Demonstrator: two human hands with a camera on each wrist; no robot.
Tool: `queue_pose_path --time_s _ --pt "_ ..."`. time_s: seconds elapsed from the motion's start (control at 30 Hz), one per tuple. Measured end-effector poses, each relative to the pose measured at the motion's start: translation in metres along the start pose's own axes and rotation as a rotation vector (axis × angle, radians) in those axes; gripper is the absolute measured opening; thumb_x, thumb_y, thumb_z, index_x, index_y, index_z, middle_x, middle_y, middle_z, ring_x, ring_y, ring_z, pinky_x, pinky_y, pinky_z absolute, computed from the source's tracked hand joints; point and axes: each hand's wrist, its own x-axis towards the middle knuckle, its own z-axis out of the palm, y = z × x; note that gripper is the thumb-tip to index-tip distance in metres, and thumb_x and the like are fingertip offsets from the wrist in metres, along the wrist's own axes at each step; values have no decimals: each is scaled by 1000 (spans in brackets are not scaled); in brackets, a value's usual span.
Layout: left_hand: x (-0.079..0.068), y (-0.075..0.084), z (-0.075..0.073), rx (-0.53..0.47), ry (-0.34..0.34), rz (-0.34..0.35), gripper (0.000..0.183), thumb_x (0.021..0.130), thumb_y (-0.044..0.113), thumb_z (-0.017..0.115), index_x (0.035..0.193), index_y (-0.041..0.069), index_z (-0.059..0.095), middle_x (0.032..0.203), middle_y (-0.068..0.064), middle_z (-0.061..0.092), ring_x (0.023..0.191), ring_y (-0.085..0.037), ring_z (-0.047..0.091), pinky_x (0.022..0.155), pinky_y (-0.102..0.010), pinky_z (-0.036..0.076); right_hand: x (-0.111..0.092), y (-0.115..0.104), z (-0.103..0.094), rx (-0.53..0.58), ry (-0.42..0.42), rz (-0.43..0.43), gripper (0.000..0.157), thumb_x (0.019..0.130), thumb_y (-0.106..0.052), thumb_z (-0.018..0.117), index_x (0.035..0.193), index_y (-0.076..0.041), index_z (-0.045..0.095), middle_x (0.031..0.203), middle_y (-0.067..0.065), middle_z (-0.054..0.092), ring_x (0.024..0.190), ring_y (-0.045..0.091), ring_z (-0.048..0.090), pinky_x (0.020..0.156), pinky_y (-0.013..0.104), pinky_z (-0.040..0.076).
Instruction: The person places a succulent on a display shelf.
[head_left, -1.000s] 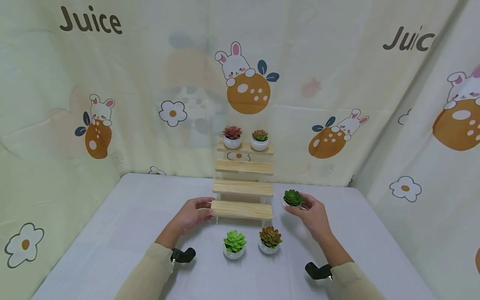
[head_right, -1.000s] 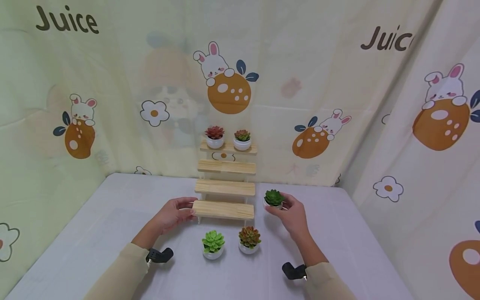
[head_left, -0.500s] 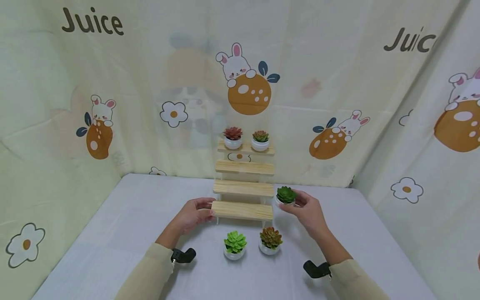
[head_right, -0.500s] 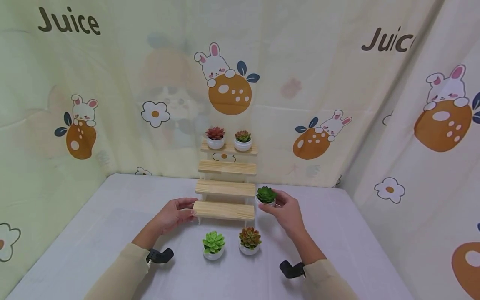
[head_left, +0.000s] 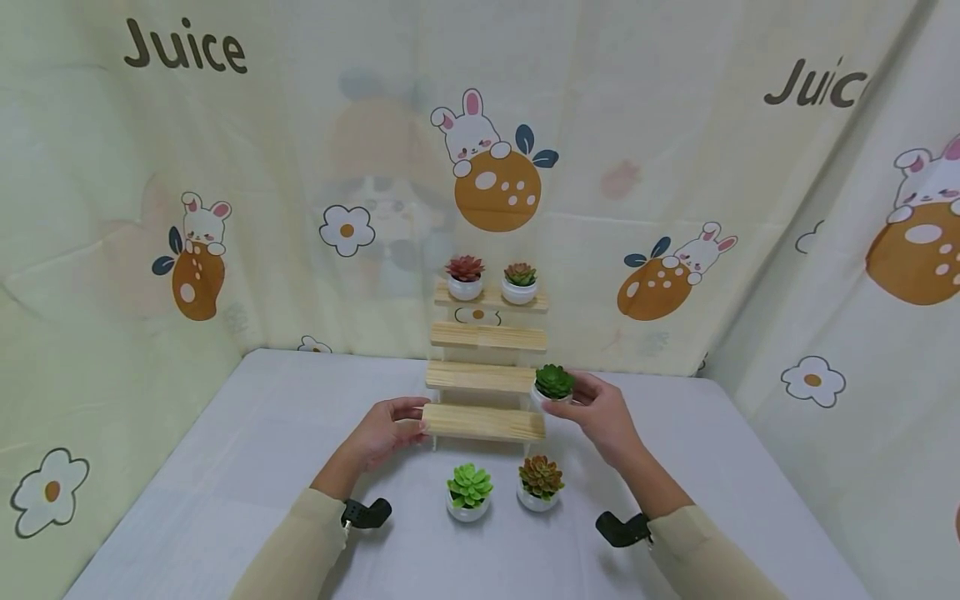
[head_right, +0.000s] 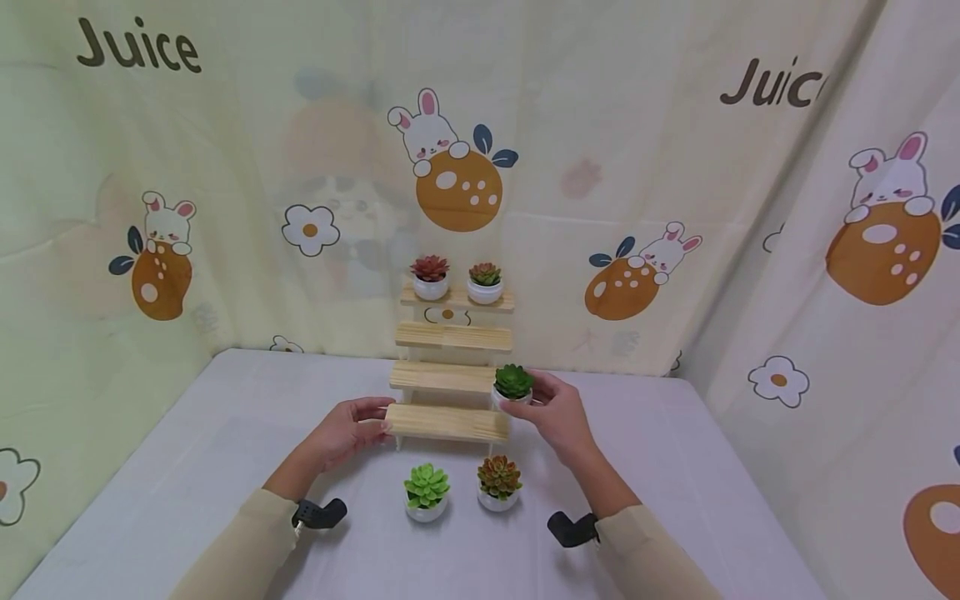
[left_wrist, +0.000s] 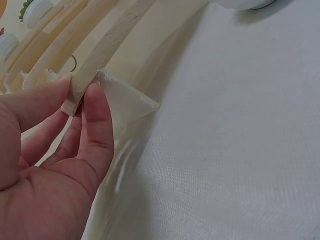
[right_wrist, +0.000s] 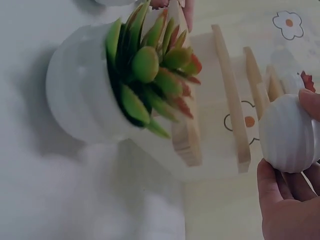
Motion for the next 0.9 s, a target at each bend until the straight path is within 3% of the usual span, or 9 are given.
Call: queue_pose_path --time_s 0.2,0.57,0.9 --pt "-1 1 0 0 1 -4 51 95 -6 64 145 -4 52 129 -21 60 96 -18 68 83 -28 62 3 -9 8 25 -24 -24 75 83 -25 87 148 -6 52 143 17 60 131 28 60 96 19 55" --pt "1 0 -1 10 -3 -13 52 95 -5 65 145 -1 52 133 -22 59 100 -18 68 87 -30 62 12 -22 22 43 -43 -27 73 83 -21 86 147 -8 54 144 16 60 130 29 61 99 26 57" --pt "0 2 1 -1 -4 -5 51 95 -7 64 145 -4 52 130 -22 59 99 -18 68 89 -32 62 19 -28 31 82 -62 -29 71 83 -19 87 146 -9 55 143 15 61 125 24 64 95 23 58"
